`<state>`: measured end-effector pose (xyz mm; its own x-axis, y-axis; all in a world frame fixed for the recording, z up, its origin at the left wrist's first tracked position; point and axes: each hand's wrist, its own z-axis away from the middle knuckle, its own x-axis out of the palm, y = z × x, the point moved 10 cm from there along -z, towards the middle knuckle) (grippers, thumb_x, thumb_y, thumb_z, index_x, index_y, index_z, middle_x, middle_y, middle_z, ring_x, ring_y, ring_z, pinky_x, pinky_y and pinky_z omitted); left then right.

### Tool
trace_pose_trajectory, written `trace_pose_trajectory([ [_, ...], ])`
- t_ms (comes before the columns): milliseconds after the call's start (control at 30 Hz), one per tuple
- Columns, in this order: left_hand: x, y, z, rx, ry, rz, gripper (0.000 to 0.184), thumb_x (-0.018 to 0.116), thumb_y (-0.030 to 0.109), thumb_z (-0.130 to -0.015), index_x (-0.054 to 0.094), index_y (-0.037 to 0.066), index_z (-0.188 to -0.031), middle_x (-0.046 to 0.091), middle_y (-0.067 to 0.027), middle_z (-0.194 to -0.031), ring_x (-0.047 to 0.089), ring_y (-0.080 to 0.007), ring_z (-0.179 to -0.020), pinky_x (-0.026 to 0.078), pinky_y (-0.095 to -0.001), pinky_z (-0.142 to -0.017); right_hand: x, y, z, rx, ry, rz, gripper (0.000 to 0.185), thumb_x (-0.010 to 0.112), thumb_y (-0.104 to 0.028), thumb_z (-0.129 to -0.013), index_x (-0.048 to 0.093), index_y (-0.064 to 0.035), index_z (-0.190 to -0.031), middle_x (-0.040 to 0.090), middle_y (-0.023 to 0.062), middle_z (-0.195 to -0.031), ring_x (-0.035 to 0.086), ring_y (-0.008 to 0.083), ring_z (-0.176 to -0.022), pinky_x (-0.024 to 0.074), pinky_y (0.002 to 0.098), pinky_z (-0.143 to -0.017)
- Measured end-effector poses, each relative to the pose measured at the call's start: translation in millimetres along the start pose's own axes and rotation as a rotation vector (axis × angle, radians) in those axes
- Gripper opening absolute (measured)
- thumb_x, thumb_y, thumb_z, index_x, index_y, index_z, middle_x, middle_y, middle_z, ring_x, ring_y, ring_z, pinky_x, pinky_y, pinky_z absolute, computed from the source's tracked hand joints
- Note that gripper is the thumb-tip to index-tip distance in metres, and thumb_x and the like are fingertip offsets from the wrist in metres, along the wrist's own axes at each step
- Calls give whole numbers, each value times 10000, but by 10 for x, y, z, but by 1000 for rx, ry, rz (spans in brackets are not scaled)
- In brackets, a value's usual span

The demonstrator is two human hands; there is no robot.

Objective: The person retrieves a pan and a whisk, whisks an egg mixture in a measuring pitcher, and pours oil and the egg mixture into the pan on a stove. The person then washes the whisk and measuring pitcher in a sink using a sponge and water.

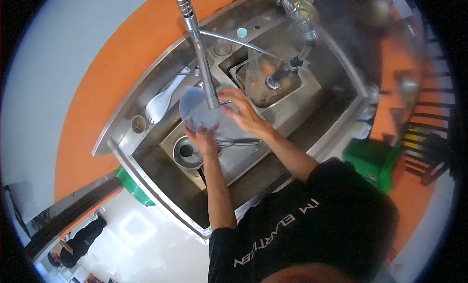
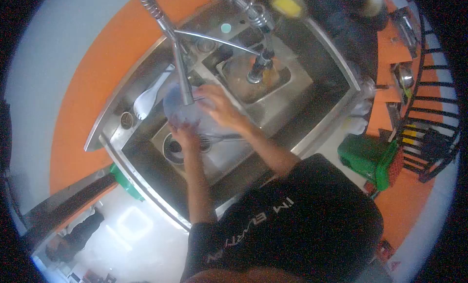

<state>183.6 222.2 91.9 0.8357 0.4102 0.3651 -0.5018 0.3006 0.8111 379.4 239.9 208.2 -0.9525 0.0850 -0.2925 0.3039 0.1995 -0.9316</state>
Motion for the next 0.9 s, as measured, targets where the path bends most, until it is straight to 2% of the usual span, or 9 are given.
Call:
trace_pose_trajectory([
  [67,-207,-11,-66,-33,-1,29,627,443,-80,-867,315,78,-1460,460,-121,-1420,576,-316,-1111,576,-408,-653,59,438,32,70,63,-99,550,581,-1,-845,480,-21,-1385,438,179,-1420,436,345,-1310,352,421,-1110],
  [300,-1123,-163,-581,-409,-246,-82,301,459,128,-965,524,44,-1247,654,-79,-1011,625,-164,-705,462,-272,-430,701,776,-139,253,-771,9,553,592,-294,-910,489,-106,-1420,494,175,-1436,487,326,-1306,380,393,-1104],
  [433,-919,-337,-839,-339,-259,-206,395,410,395,-1018,584,76,-1173,665,-52,-962,617,-156,-744,438,-285,-469,570,760,-87,157,-643,-142,606,642,-404,-885,518,-112,-1401,468,165,-1468,479,330,-1316,389,394,-1095],
  [533,-336,-441,-771,-385,-154,-58,586,387,588,-991,588,87,-1220,655,-73,-1097,613,-223,-925,478,-358,-709,126,1067,190,690,-395,223,821,578,-603,-886,445,2,-1426,512,248,-1403,490,371,-1313,382,417,-1082],
  [600,-145,-675,-1001,-180,-294,-24,741,378,676,-967,554,46,-1316,606,-97,-1204,546,-272,-1069,402,-368,-943,-86,709,185,743,-275,94,749,628,-496,-884,412,-86,-1472,465,220,-1450,453,354,-1344,372,397,-1097],
  [700,-165,-360,-742,20,-15,-530,750,358,657,-985,537,13,-1325,591,-98,-1152,515,-231,-1030,403,-355,-927,-185,554,207,674,-169,123,734,656,-439,-884,411,-75,-1472,474,191,-1442,465,339,-1327,380,374,-1079],
  [733,-22,-84,-666,265,-24,-535,651,445,583,-997,593,-13,-1212,604,-77,-1031,511,-175,-922,429,-326,-867,-175,539,183,618,-146,165,735,657,-438,-884,419,-48,-1461,491,183,-1426,480,337,-1310,387,367,-1066],
  [833,-28,-2,-806,367,-201,-572,491,571,476,-979,636,1,-1084,612,-37,-895,537,-162,-804,454,-297,-776,-188,670,204,606,68,-82,657,641,-407,-905,469,-4,-1394,534,144,-1366,510,280,-1249,373,336,-1046],
  [900,-113,-193,-840,57,-267,-477,392,630,393,-958,650,7,-1025,645,-39,-876,585,-170,-793,480,-291,-765,-338,893,207,459,332,-10,591,621,-383,-923,489,-19,-1369,556,120,-1322,506,237,-1221,356,324,-1047],
])
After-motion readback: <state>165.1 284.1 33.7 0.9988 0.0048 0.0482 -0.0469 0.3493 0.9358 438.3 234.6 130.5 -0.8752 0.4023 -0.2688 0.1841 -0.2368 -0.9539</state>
